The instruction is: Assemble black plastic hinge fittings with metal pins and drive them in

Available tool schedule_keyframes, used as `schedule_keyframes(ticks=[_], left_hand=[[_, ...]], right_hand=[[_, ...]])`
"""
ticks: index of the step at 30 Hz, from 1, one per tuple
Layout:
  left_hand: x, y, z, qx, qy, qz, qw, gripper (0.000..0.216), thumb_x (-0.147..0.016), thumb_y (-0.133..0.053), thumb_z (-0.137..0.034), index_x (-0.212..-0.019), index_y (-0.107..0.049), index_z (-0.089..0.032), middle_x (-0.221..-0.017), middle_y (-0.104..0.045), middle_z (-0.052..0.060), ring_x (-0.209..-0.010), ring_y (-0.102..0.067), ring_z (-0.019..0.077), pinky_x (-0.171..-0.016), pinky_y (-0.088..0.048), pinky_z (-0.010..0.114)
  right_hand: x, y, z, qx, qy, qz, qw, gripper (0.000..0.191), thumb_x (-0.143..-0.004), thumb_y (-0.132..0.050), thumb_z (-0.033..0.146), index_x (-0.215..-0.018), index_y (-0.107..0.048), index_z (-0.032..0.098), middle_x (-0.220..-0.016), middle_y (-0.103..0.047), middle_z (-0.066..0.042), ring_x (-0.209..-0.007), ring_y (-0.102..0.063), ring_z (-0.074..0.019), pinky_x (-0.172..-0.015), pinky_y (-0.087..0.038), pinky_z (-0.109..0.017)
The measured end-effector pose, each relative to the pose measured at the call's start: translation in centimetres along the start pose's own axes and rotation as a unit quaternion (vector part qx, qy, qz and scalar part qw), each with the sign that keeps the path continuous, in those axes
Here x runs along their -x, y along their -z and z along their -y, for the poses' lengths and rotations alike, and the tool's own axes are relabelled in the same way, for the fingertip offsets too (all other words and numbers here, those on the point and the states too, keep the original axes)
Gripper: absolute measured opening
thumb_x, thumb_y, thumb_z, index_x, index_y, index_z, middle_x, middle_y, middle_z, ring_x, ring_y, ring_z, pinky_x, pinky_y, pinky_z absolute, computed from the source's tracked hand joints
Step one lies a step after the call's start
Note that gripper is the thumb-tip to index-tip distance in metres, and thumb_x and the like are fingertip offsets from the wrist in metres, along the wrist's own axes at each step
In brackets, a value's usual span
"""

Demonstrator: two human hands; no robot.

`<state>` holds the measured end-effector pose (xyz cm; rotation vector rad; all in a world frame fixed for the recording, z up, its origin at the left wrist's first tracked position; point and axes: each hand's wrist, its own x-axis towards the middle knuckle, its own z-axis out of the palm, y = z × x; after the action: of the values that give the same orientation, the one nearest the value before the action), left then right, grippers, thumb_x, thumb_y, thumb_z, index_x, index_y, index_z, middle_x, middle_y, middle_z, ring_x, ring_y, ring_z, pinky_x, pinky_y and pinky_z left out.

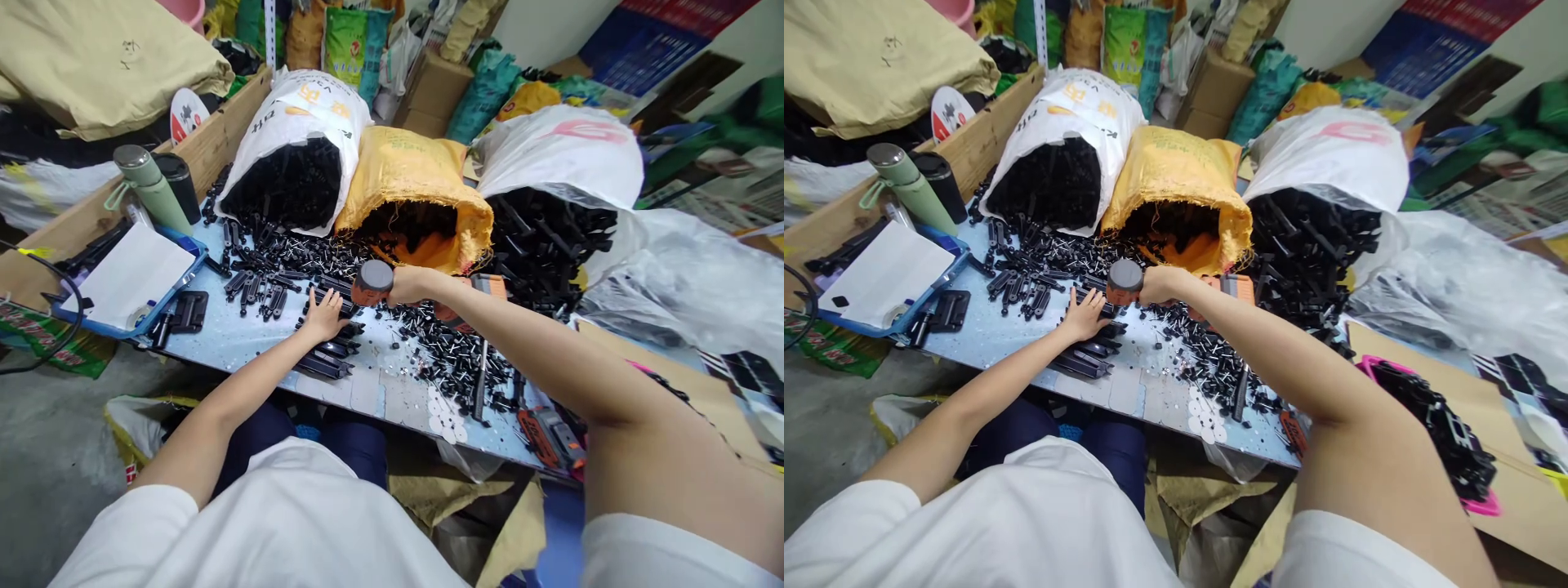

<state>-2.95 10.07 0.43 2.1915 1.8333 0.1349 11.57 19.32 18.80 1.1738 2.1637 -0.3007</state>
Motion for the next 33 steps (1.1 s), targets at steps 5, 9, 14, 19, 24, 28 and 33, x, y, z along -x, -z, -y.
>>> schedule_keyframes(ticks=[5,9,14,19,24,28,33], left_hand=[[5.1,-1.2,-1.7,0.041,-0.021,0.019,0.999,0.087,-0.083,-0.017,-0.07,-0.142,-0.027,-0.006,-0.15,-0.019,0.016,-0.14,-0.009,0.0291,-0.113,-0.009,0.048],[6.6,-2.2,-1.9,0.033,-0.021,-0.011,0.999,0.09,-0.082,-0.02,-0.072,-0.142,-0.025,-0.006,-0.151,-0.016,0.016,-0.141,-0.005,0.0289,-0.114,-0.006,0.047],[6.5,-2.1,-1.5,0.03,-0.034,-0.022,0.999,0.088,-0.082,-0.022,-0.071,-0.142,-0.025,-0.007,-0.151,-0.017,0.016,-0.14,-0.006,0.0292,-0.113,-0.006,0.047],[8.6,-2.0,-1.2,-0.001,-0.117,0.004,0.993,0.096,-0.076,-0.038,-0.072,-0.143,-0.021,-0.006,-0.151,-0.015,0.019,-0.14,-0.005,0.0313,-0.112,-0.001,0.051],[10.0,-2.9,-1.6,-0.05,-0.084,-0.025,0.995,0.086,-0.08,-0.049,-0.057,-0.144,-0.02,-0.008,-0.152,-0.013,0.016,-0.141,-0.004,0.0305,-0.113,-0.003,0.051],[9.8,-3.3,-1.9,-0.051,-0.072,-0.032,0.996,0.084,-0.081,-0.049,-0.055,-0.143,-0.022,-0.005,-0.151,-0.016,0.018,-0.141,-0.007,0.0299,-0.113,-0.005,0.049],[9.8,-3.2,-1.9,-0.043,-0.065,-0.041,0.996,0.079,-0.081,-0.049,-0.052,-0.142,-0.025,-0.006,-0.15,-0.019,0.019,-0.141,-0.008,0.0296,-0.114,-0.006,0.047]], right_hand=[[2.6,-0.8,0.8,-0.007,0.016,-0.022,1.0,0.032,-0.062,-0.063,0.032,-0.088,-0.069,0.016,-0.08,-0.066,-0.007,-0.076,-0.061,-0.0209,-0.063,-0.045,-0.026],[2.8,-1.6,0.9,0.008,0.007,-0.012,1.0,0.028,-0.06,-0.066,0.033,-0.081,-0.069,0.016,-0.074,-0.065,-0.007,-0.072,-0.061,-0.0216,-0.06,-0.044,-0.027],[2.4,-2.7,1.3,-0.009,-0.017,0.018,1.0,0.025,-0.059,-0.065,0.028,-0.08,-0.067,0.014,-0.07,-0.064,-0.008,-0.065,-0.06,-0.0203,-0.056,-0.042,-0.026],[5.3,-3.1,2.6,0.024,-0.013,-0.044,0.999,0.03,-0.063,-0.062,0.033,-0.086,-0.067,0.014,-0.081,-0.066,-0.01,-0.072,-0.062,-0.0223,-0.056,-0.04,-0.026],[7.2,-3.2,4.0,0.032,0.017,-0.016,0.999,0.03,-0.062,-0.064,0.036,-0.085,-0.068,0.017,-0.083,-0.066,-0.01,-0.073,-0.062,-0.0239,-0.054,-0.039,-0.027],[6.1,-4.0,4.4,0.025,0.017,0.012,0.999,0.025,-0.061,-0.064,0.031,-0.08,-0.068,0.016,-0.077,-0.066,-0.008,-0.07,-0.061,-0.0226,-0.054,-0.039,-0.026],[7.2,-4.5,4.9,0.023,-0.002,-0.013,1.0,0.026,-0.062,-0.063,0.033,-0.08,-0.068,0.016,-0.08,-0.066,-0.01,-0.073,-0.062,-0.0243,-0.056,-0.041,-0.027]])
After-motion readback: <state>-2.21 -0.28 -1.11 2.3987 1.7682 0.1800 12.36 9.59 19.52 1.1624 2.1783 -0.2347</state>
